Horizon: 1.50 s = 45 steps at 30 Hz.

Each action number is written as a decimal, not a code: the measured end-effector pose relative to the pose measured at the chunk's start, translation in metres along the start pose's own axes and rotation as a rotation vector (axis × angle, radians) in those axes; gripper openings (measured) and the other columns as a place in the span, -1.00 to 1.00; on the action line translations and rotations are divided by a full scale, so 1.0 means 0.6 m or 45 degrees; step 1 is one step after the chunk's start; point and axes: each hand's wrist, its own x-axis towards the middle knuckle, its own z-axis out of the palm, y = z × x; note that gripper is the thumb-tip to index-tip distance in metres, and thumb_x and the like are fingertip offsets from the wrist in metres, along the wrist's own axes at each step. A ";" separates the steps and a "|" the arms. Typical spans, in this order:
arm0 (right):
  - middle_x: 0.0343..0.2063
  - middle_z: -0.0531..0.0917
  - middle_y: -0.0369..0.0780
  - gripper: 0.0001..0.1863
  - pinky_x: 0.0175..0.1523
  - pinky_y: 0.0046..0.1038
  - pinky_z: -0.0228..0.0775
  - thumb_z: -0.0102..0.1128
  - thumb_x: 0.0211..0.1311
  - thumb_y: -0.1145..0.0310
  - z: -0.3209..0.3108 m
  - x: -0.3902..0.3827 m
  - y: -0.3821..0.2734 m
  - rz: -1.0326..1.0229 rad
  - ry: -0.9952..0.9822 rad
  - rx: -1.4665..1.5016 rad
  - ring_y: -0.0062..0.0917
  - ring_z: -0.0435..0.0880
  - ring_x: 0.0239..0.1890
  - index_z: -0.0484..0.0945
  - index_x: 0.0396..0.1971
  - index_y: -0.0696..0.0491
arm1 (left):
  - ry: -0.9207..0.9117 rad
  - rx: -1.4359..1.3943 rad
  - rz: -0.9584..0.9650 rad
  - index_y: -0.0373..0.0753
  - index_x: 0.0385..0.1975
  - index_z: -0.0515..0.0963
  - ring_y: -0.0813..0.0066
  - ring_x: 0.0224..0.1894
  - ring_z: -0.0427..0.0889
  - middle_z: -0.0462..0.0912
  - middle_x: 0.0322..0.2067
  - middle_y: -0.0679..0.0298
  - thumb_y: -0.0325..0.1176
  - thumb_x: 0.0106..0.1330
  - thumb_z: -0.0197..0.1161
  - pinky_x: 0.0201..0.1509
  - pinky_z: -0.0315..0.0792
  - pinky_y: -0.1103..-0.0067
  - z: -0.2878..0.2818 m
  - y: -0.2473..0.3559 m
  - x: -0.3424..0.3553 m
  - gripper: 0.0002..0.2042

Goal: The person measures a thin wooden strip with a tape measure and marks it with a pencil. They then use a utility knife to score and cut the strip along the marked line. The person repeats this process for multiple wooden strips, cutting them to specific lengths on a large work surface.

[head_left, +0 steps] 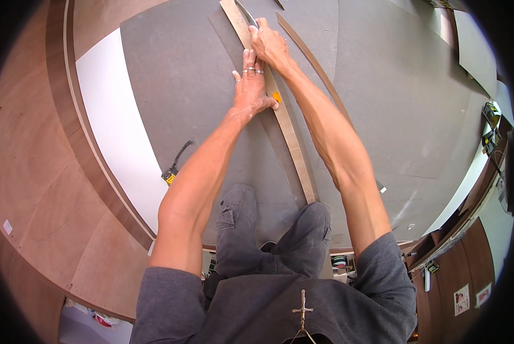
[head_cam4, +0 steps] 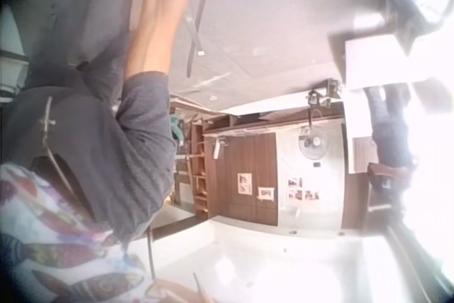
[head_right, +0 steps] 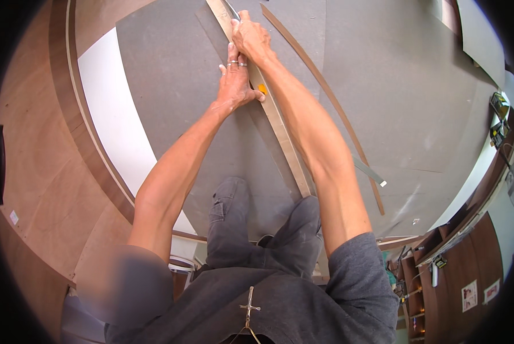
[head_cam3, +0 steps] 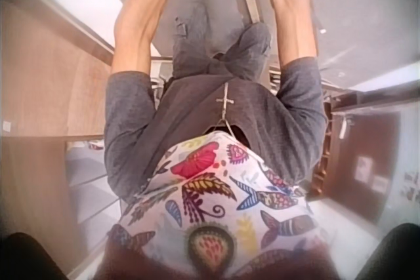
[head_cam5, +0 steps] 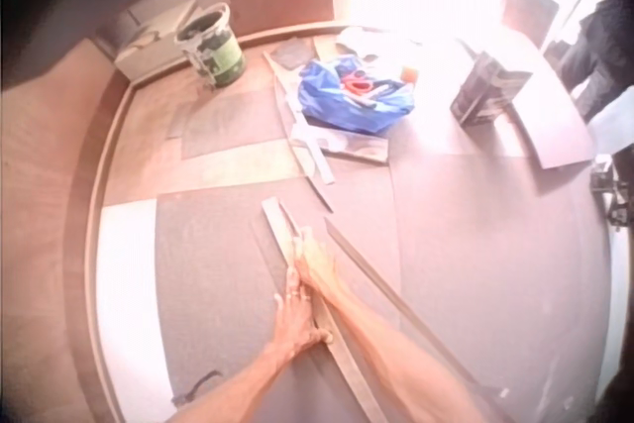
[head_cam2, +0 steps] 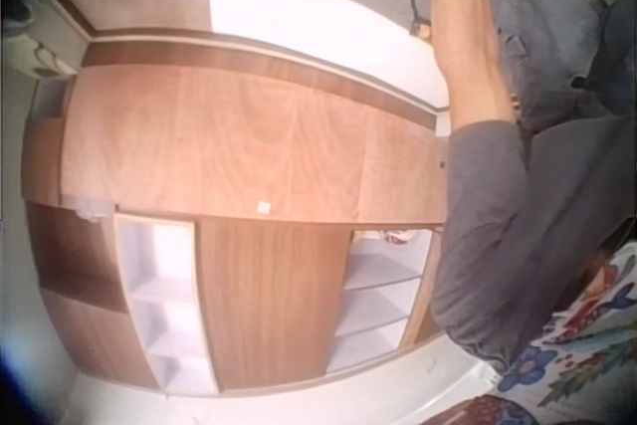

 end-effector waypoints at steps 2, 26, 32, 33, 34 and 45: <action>-0.16 0.74 0.21 -0.53 0.10 0.10 0.49 -0.08 0.57 0.03 0.003 0.006 -0.004 0.012 0.016 -0.034 0.22 0.70 -0.05 0.38 0.26 0.02 | -0.002 0.019 0.010 -0.12 0.62 -0.22 0.07 0.68 -0.34 -0.34 0.64 0.15 -0.11 -0.39 0.83 0.59 -0.08 -0.27 -0.001 0.002 0.002 0.53; 0.09 0.64 0.02 -0.64 0.27 -0.17 0.44 0.18 0.48 0.34 -0.219 -0.435 0.262 0.268 0.649 -0.078 -0.08 0.61 0.17 0.56 0.19 0.09 | 0.086 0.064 0.062 -0.18 0.55 -0.08 0.07 0.68 -0.27 -0.22 0.61 0.13 -0.09 -0.49 0.84 0.54 0.05 -0.30 0.016 -0.005 0.003 0.49; 0.13 0.60 -0.03 -0.55 0.33 -0.15 0.37 0.24 0.38 0.40 -0.180 -0.319 0.181 -0.040 0.858 -0.303 -0.14 0.54 0.23 0.53 0.25 0.10 | 0.120 0.056 0.056 -0.22 0.54 -0.05 0.06 0.68 -0.26 -0.18 0.60 0.12 -0.11 -0.49 0.84 0.54 0.05 -0.31 0.016 -0.016 -0.003 0.47; 0.13 0.60 -0.01 -0.52 0.33 -0.12 0.36 0.24 0.37 0.41 -0.152 -0.300 0.146 -0.132 0.754 -0.119 -0.11 0.54 0.22 0.51 0.27 0.11 | 0.107 0.047 0.052 -0.23 0.54 -0.05 0.06 0.68 -0.26 -0.17 0.60 0.12 -0.10 -0.46 0.83 0.54 0.05 -0.31 0.013 -0.011 0.000 0.45; 0.14 0.59 0.01 -0.50 0.34 -0.09 0.35 0.25 0.36 0.41 -0.118 -0.279 0.112 -0.220 0.648 0.065 -0.09 0.54 0.22 0.49 0.29 0.12 | 0.094 0.039 0.049 -0.24 0.54 -0.04 0.05 0.68 -0.26 -0.16 0.60 0.12 -0.10 -0.42 0.82 0.53 0.04 -0.31 0.013 -0.007 0.001 0.43; 0.22 0.57 0.10 -0.34 0.38 -0.03 0.29 0.06 0.45 0.15 0.062 -0.130 0.002 0.079 0.483 0.081 -0.03 0.48 0.31 0.32 0.43 0.21 | 0.265 -0.170 0.190 -0.14 0.61 -0.07 0.21 0.69 -0.39 -0.18 0.63 0.18 0.06 0.31 0.35 0.56 -0.16 -0.31 0.064 -0.057 0.019 -0.02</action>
